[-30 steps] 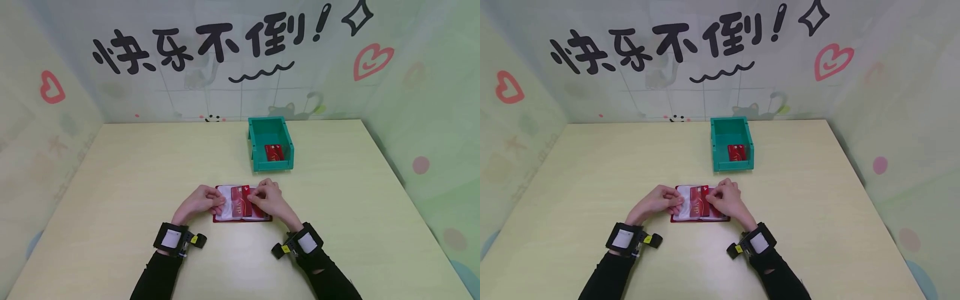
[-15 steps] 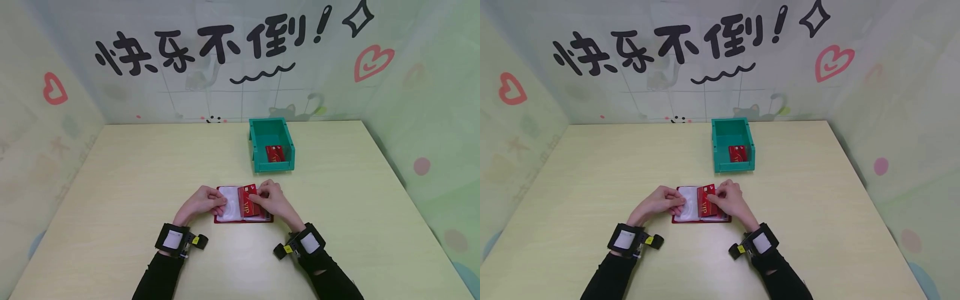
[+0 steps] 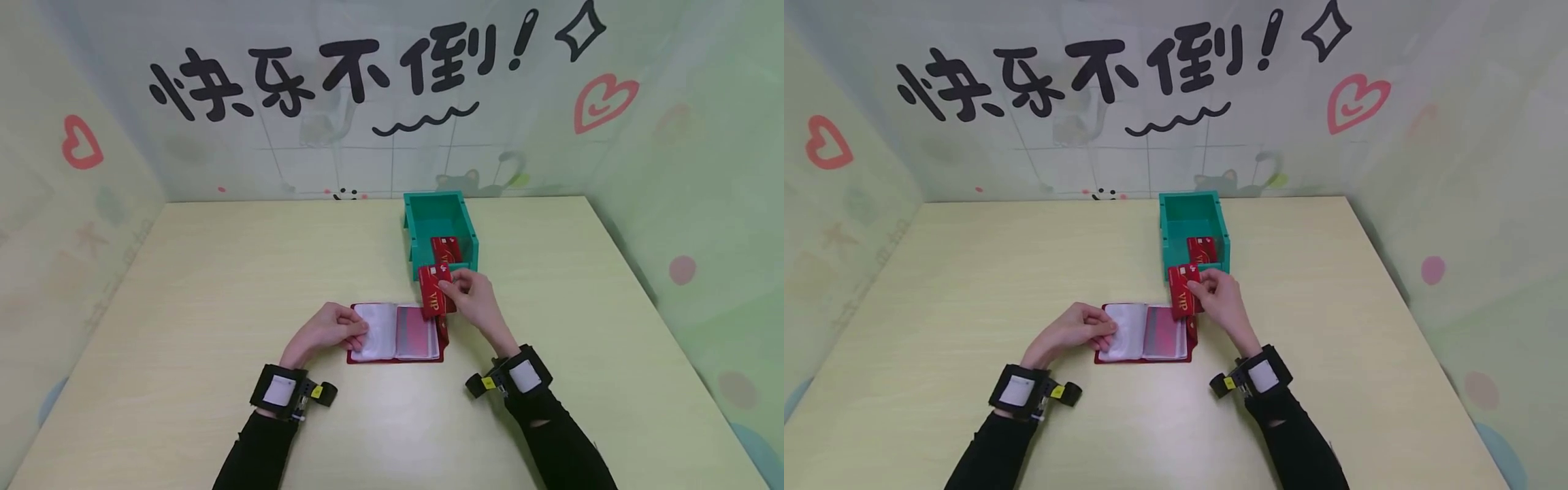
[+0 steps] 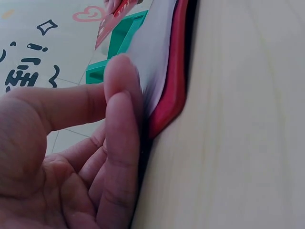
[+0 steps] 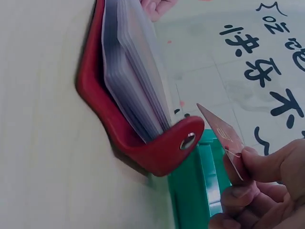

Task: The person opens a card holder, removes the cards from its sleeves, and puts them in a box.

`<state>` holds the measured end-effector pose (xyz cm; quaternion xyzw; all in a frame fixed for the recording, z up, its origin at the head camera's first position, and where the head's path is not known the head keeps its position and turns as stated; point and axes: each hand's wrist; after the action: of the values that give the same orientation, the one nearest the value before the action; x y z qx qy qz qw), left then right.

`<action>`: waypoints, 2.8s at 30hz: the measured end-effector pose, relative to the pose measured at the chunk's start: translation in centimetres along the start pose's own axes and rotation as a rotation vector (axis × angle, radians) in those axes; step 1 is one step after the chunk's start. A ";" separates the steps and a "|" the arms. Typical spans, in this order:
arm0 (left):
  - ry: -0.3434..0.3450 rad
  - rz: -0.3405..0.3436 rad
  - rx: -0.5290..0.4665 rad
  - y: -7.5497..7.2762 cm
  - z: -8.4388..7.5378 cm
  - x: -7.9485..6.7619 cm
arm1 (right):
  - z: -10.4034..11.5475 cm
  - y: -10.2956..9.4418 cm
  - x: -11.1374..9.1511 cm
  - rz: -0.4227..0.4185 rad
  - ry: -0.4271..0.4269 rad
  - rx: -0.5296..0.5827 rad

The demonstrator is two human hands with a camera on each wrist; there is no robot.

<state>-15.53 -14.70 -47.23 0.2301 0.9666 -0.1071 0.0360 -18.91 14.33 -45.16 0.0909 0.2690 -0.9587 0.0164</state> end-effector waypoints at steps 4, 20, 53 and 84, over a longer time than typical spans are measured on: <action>-0.001 0.001 0.000 0.0 0.0 0.0 | 0.6 -0.8 1.4 -0.103 -0.060 -0.033; 0.009 0.007 0.004 -0.1 0.1 0.0 | 3.7 -2.1 7.0 -0.183 -0.209 -0.354; -0.012 -0.010 0.022 0.1 -0.1 0.0 | 5.1 1.3 10.1 -0.064 -0.160 -0.959; -0.017 -0.015 0.021 0.0 0.2 0.2 | 4.5 0.6 7.3 -0.206 -0.182 -0.343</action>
<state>-15.75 -14.67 -47.43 0.2222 0.9668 -0.1195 0.0410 -26.76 11.62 -43.01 -0.0279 0.4335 -0.8997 -0.0422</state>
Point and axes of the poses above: each hand's wrist, its own x-axis towards the middle knuckle, its own y-axis out of the palm, z = x × y, and after that the axes turned 15 degrees about y, right-handed
